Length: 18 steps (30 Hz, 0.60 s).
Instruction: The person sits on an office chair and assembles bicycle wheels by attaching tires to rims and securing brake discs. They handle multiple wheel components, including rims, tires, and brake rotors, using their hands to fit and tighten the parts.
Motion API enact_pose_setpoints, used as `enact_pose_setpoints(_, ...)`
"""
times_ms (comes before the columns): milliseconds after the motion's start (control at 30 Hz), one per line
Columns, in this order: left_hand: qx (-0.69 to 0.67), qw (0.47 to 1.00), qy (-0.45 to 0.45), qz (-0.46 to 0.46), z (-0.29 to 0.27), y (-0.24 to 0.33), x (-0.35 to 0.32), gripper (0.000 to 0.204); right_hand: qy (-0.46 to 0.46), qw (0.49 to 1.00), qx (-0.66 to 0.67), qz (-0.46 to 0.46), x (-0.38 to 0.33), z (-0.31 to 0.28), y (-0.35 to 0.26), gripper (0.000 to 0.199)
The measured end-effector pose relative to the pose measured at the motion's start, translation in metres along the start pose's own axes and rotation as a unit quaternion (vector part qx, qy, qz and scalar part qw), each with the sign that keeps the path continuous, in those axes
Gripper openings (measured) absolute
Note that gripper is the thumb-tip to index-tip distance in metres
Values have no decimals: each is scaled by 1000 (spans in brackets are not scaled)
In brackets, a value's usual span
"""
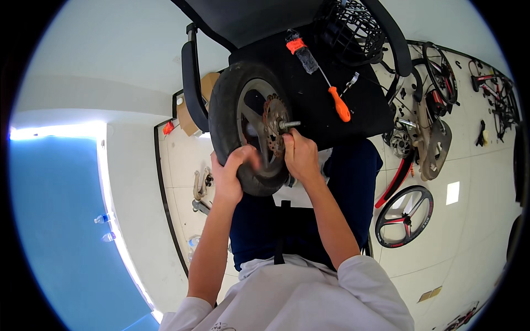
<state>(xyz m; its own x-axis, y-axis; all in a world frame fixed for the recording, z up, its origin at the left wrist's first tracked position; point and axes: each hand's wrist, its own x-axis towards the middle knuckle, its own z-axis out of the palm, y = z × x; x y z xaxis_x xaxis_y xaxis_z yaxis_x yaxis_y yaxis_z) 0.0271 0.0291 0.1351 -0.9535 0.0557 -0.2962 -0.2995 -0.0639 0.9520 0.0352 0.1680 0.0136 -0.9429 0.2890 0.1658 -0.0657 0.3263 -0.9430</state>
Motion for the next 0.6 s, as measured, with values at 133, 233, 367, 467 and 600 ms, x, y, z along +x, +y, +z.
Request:
enact_pose_setpoints(133, 7, 998, 18, 51, 15, -16, -15, 31, -21, 999, 27, 23, -6, -10, 3, 30)
enact_pose_setpoints(233, 34, 995, 6, 90, 25, -22, -21, 28, -26, 997, 38, 58, -13, -21, 2, 29)
enact_pose_setpoints(367, 36, 994, -29, 98, 24, -25, -21, 27, -23, 995, 78, 51, -20, -18, 14, 27)
enact_pose_setpoints(467, 13, 994, -62, 87, 21, -26, -16, 28, -22, 992, 113, 49, -20, -17, 18, 26)
enact_pose_setpoints(600, 1, 995, -88, 52, 17, -22, -17, 33, -16, 995, 93, 9, -16, -17, 24, 25)
